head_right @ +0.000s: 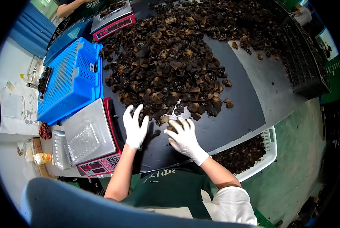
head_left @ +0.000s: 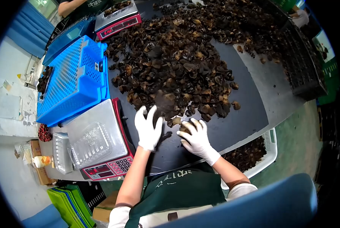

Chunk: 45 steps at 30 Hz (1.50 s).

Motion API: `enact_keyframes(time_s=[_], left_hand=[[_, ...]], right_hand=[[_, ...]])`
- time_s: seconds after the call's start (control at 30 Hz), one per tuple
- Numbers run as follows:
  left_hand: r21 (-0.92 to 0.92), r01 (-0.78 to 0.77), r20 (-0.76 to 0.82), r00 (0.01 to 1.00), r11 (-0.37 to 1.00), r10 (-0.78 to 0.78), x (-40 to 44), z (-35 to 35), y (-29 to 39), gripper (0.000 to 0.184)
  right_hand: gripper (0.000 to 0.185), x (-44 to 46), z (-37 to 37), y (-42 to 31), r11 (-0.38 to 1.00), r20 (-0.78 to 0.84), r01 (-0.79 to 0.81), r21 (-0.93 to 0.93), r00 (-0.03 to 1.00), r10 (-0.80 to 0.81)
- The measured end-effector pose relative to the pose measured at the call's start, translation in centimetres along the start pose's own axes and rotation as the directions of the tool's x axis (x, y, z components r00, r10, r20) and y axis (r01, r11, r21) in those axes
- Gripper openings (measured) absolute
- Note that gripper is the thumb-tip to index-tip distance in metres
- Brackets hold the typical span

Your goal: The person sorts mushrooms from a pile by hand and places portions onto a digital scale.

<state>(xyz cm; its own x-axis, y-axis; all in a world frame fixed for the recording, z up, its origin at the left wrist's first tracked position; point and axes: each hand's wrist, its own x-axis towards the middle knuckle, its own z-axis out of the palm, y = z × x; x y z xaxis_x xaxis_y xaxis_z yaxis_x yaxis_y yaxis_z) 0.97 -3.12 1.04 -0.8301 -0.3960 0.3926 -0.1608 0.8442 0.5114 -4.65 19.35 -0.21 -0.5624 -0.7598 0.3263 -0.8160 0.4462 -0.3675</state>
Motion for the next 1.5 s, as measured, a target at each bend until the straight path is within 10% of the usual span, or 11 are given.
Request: enact_keyframes(time_s=[0.1, 0.2, 0.43, 0.63, 0.77, 1.33, 1.5], left_hand=[[0.238, 0.246, 0.175, 0.941, 0.94, -0.29, 2.0, 3.0, -0.2, 0.057], [0.208, 0.042, 0.224, 0.97, 0.977, -0.09, 0.8, 3.9, -0.5, 0.05], [-0.037, -0.329, 0.339, 0.884, 0.944, 0.322, -5.8, 0.1, 1.2, 0.039], [0.066, -0.032, 0.248, 0.969, 0.997, 0.014, -10.9, -1.4, 1.4, 0.051], [0.094, 0.041, 0.226, 0.972, 0.995, -0.061, -11.3, -0.4, 1.2, 0.052], [-0.11, 0.134, 0.097, 0.988, 0.985, -0.124, -11.9, -2.9, 1.6, 0.042], [-0.161, 0.259, 0.053, 0.966, 0.952, -0.253, -9.8, -2.5, 0.8, 0.041]], right_hand=[[0.056, -0.1, -0.9, 2.0, 0.978, -0.111, -0.21, -0.013, 0.972, 0.207], [0.072, 0.1, -0.3, 3.4, 0.916, -0.033, -0.401, -0.018, 0.916, 0.401], [0.064, -1.2, -1.0, 1.2, 0.993, 0.154, -0.023, 0.118, 0.988, 0.005], [0.046, -3.6, -3.4, 0.4, 0.988, 0.022, -0.123, 0.094, 0.992, 0.122], [0.033, -0.1, -1.7, 0.1, 0.936, -0.067, 0.127, 0.327, 0.992, -0.111], [0.019, 6.1, 2.3, -0.2, 0.933, 0.124, 0.015, -0.36, 0.992, 0.031], [0.008, 5.0, -3.0, 0.9, 0.967, -0.138, -0.019, 0.254, 0.989, 0.055]])
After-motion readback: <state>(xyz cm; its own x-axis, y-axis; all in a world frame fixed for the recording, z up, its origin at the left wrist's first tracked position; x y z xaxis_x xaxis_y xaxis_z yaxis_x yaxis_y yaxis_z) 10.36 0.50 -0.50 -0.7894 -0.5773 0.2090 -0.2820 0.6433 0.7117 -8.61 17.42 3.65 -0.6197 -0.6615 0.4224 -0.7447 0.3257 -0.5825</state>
